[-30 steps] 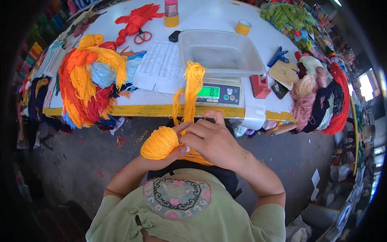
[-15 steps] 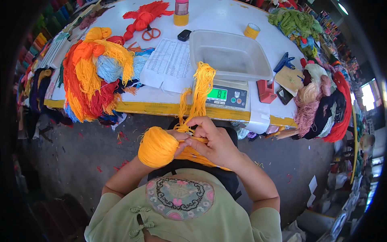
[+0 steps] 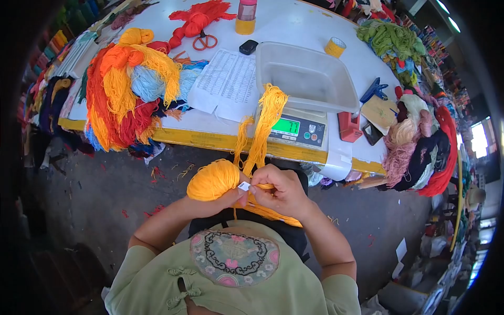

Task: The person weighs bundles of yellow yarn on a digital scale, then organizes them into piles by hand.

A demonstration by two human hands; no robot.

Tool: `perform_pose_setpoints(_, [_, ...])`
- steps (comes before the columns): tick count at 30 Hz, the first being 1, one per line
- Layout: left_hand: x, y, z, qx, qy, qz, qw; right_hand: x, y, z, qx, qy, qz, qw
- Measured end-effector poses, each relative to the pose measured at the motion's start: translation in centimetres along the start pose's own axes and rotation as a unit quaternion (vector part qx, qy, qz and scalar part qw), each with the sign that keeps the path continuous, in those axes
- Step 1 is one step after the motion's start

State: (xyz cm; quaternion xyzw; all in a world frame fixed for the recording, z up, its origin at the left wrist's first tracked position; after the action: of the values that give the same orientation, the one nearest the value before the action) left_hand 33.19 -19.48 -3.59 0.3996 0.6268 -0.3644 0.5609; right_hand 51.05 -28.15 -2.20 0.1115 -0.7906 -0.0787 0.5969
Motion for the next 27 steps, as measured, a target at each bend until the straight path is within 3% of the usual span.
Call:
perform_pose_setpoints(1, [0.2,0.0,0.1,-0.027,0.041,0.060,0.997,-0.2,-0.2,0.1,-0.017,0.005,0.004,1.000])
perform_pose_setpoints(4, [0.5,0.1,0.0,-0.045,0.099,0.059,0.992,-0.7,-0.4,0.9,-0.075,0.044,0.005,0.996])
perform_pose_setpoints(7, [-1.4,0.0,-0.3,-0.068,0.008,-0.030,0.997,-0.1,-0.2,1.2,-0.092,0.007,-0.010,0.996])
perform_pose_setpoints(10, [-0.3,0.5,0.2,-0.197,0.035,0.091,0.976,-0.4,-0.2,1.2,-0.097,-0.033,-0.040,0.994])
perform_pose_setpoints(14, [0.9,0.6,-0.3,-0.194,0.100,0.129,0.967,-0.2,-0.4,0.6,-0.100,-0.052,-0.012,0.994])
perform_pose_setpoints(17, [1.5,0.3,-0.9,-0.196,0.137,0.155,0.959,-0.4,-1.7,-0.6,-0.085,-0.077,0.075,0.991])
perform_pose_setpoints(18, [1.6,0.0,-1.6,-0.187,0.155,0.152,0.958,-0.3,-2.2,-1.5,-0.062,-0.137,0.056,0.987])
perform_pose_setpoints(21, [2.3,-1.2,-4.3,-0.116,0.238,0.099,0.959,-0.4,-3.9,-4.7,-0.017,-0.320,-0.014,0.947])
perform_pose_setpoints(24, [0.9,-3.1,-7.4,-0.002,0.303,0.004,0.953,0.6,-5.4,-7.3,0.032,-0.464,0.004,0.885])
perform_pose_setpoints(25, [-0.4,-3.3,-8.4,0.018,0.358,0.053,0.932,0.1,-6.1,-8.4,0.046,-0.508,0.020,0.860])
perform_pose_setpoints(27, [0.8,-5.4,-11.3,-0.007,0.261,0.036,0.965,-2.0,-8.8,-11.6,0.076,-0.587,0.078,0.802])
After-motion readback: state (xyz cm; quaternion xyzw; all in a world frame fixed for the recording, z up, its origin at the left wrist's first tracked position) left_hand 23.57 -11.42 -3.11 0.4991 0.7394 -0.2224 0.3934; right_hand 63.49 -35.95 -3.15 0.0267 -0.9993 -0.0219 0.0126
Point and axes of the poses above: each hand's wrist, its own y-axis towards the middle knuckle, its own z-axis out of the palm, x = y × z, the point moved 2 cm from there along y, towards the middle knuckle, and after that the axes turned 9 degrees about y, right-handed, at the moved point
